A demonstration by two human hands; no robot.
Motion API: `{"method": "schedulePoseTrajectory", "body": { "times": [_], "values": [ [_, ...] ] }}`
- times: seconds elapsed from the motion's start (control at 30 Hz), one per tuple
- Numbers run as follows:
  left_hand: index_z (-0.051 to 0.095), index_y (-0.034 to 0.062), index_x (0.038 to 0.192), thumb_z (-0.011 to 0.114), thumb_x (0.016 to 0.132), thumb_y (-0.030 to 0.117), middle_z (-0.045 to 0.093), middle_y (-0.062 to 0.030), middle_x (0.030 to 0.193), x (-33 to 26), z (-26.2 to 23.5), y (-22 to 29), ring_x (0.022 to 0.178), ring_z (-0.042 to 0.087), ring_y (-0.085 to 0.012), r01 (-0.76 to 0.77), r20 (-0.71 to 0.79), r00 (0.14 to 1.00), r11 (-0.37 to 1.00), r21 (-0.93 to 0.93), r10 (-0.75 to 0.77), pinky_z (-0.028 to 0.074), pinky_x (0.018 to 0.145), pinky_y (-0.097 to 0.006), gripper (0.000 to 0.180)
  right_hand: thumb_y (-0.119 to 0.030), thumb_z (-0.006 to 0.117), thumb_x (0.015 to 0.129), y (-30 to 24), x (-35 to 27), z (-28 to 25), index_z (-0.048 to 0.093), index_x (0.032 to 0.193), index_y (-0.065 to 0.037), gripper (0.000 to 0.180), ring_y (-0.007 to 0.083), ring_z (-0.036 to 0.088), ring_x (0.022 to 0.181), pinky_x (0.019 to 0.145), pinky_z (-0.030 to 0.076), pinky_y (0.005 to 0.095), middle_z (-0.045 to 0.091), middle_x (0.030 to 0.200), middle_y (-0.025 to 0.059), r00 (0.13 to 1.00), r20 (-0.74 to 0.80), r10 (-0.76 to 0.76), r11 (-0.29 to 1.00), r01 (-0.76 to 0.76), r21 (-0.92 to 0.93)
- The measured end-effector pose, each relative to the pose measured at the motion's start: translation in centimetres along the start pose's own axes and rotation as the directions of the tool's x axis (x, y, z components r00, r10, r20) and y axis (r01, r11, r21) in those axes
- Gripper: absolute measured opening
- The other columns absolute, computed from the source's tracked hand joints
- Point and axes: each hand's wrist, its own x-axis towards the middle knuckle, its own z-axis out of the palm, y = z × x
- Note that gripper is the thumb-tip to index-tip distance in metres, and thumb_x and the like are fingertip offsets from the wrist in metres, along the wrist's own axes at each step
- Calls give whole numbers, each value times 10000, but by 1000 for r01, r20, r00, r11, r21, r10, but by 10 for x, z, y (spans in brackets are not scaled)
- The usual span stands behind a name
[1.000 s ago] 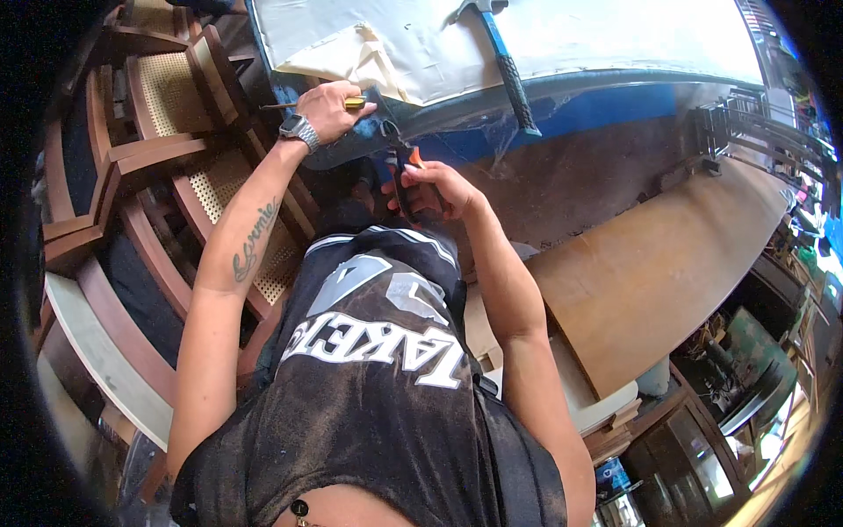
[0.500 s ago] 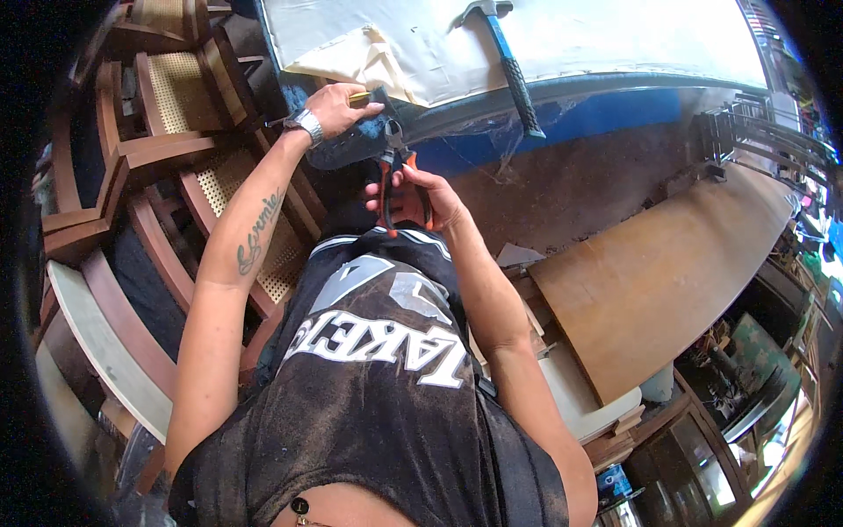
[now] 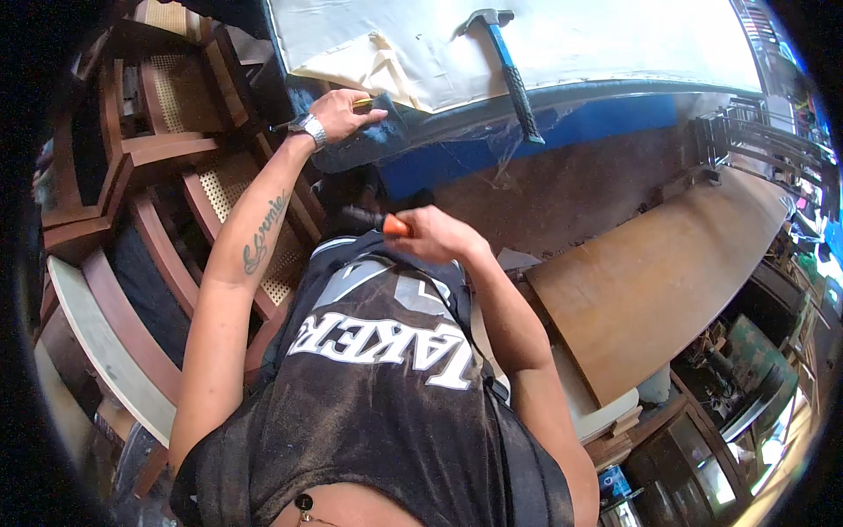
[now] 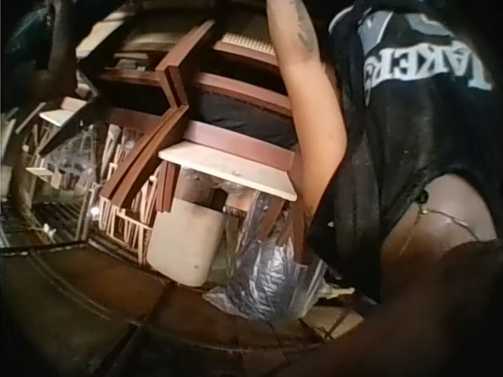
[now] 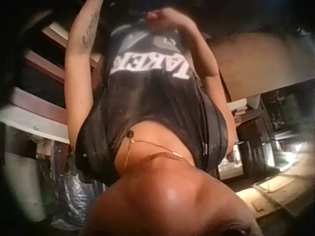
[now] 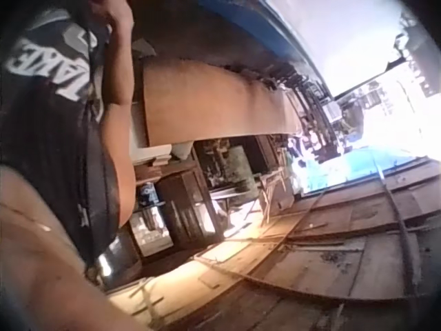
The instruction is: Removing old fabric and staples from a furniture piece using a screwdriver, hammer, and pliers.
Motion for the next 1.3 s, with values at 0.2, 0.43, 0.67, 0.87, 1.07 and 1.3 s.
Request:
{"method": "schedulePoseTrajectory", "body": {
  "times": [0.2, 0.43, 0.67, 0.87, 1.07, 1.3],
  "values": [
    [658, 85, 919, 640, 742, 499, 657, -129, 868, -1, -7, -1, 809, 628, -276, -45, 39, 998, 990, -132, 50, 487, 707, -374, 451, -318, 576, 870, 40, 3, 9, 575, 921, -23, 299, 104, 484, 464, 442, 399, 281, 526, 615, 25, 942, -222, 253, 936, -180, 303],
    [661, 97, 927, 654, 741, 463, 652, -126, 897, -4, 11, -6, 830, 624, -281, -97, -219, 973, 988, -117, 70, 494, 728, -363, 410, -285, 501, 915, 35, 41, -38, 519, 911, -44, 242, 234, 651, 753, 612, 553, 373, 629, 896, 108, 975, 143, 169, 502, -210, 839],
    [640, 128, 954, 622, 771, 469, 654, -118, 889, -3, 11, -13, 847, 624, -285, -46, -170, 985, 995, -83, 31, 493, 727, -390, 387, -305, 574, 877, 31, 34, -17, 551, 959, -23, 294, 118, 541, 636, 522, 453, 259, 556, 742, 32, 984, -173, 49, 902, 31, 430],
    [636, 138, 973, 621, 770, 489, 660, -116, 880, -2, 17, -18, 835, 630, -284, -52, -207, 978, 993, -101, 30, 500, 723, -388, 406, -321, 516, 917, 23, 22, -1, 567, 996, -46, 291, 101, 518, 717, 663, 450, 268, 552, 771, 6, 965, -41, 258, 789, -186, 586],
    [641, 155, 967, 620, 764, 512, 666, -103, 852, -7, 14, -17, 816, 635, -279, -87, -246, 968, 985, -150, 48, 506, 718, -374, 411, -392, 527, 891, -2, 38, -20, 580, 1015, -56, 361, 135, 522, 584, 585, 456, 283, 538, 700, 31, 920, -142, 366, 839, -260, 479],
    [643, 168, 953, 608, 772, 519, 665, -96, 827, -4, 18, -19, 792, 639, -274, -92, -251, 967, 984, -154, 51, 507, 699, -371, 396, -347, 534, 840, -15, 52, -26, 565, 1048, -1, 405, 321, 619, 905, 788, 468, 411, 626, 917, 228, 883, -317, 346, 937, -343, 69]
  ]
}}
